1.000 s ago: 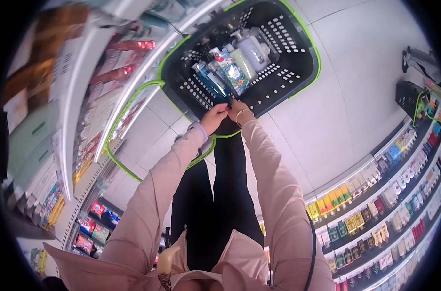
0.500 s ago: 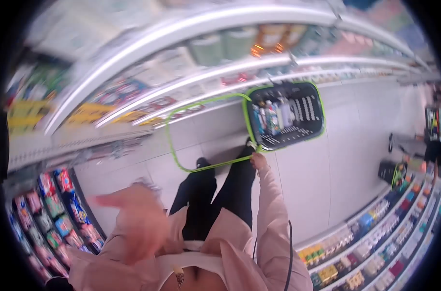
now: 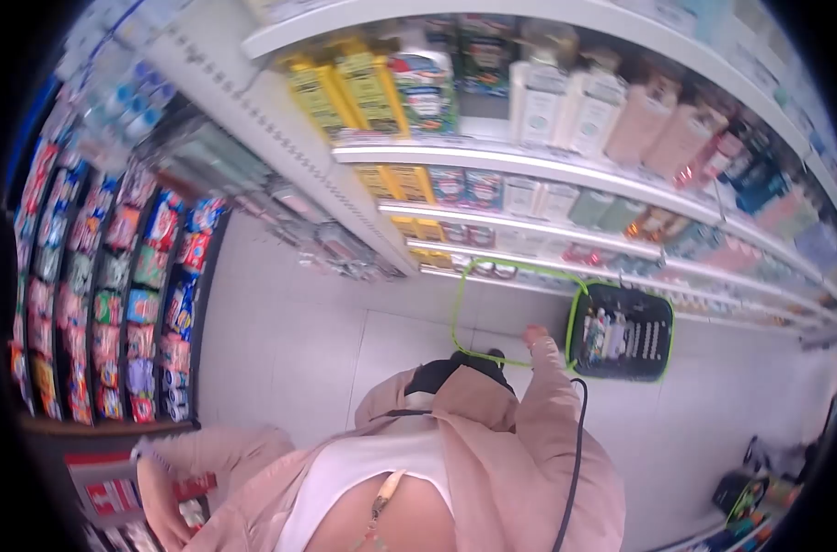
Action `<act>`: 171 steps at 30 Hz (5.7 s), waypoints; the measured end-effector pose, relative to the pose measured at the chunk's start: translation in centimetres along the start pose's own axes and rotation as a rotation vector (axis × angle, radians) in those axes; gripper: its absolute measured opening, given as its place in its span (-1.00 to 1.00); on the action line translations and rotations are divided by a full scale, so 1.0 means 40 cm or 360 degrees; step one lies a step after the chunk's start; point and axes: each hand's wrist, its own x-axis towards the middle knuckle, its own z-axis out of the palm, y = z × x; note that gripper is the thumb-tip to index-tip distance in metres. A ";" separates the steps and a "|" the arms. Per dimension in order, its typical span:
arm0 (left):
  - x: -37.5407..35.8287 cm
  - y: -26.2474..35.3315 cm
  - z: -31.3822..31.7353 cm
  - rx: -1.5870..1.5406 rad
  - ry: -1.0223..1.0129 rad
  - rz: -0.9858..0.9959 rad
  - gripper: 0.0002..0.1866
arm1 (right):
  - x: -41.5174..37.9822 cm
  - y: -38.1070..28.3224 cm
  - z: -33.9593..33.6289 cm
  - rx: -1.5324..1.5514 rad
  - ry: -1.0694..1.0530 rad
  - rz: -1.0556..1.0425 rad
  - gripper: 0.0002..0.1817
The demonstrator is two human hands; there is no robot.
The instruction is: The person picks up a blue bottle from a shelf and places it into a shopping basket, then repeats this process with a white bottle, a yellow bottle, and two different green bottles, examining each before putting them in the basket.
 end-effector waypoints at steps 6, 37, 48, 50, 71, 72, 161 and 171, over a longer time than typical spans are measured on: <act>-0.068 -0.103 -0.004 -0.0087 0.0394 -0.0188 -0.72 | -0.250 -0.435 -0.110 0.1562 -0.1064 -0.0406 -0.60; -0.566 -0.847 0.266 -0.2095 0.3462 -0.1199 -0.84 | -0.172 -0.763 -0.121 0.0136 -0.0232 -0.1235 -0.57; -0.695 -0.834 0.208 -0.2288 0.3378 -0.1187 -0.88 | -0.171 -0.977 -0.101 -0.0808 0.1249 -0.1496 -0.54; -0.709 -0.839 0.201 -0.2335 0.3369 -0.1213 -0.89 | -0.173 -0.991 -0.106 -0.0924 0.1086 -0.1262 -0.56; -0.749 -0.787 0.225 -0.2399 0.3414 -0.1084 -0.87 | -0.274 -0.995 0.081 -0.0885 0.1323 -0.1345 -0.22; -0.753 -0.780 0.228 -0.2393 0.3426 -0.1036 -0.87 | -0.290 -1.007 0.113 -0.0887 0.1307 -0.1356 -0.22; -0.787 -0.546 0.123 -0.2616 0.2801 -0.0138 0.00 | -0.543 -1.229 0.254 0.0436 0.0080 -0.1700 -0.62; -0.762 -0.542 0.131 -0.2517 0.2750 -0.0194 0.05 | -0.531 -1.129 0.268 0.1680 -0.1439 -0.0644 -0.43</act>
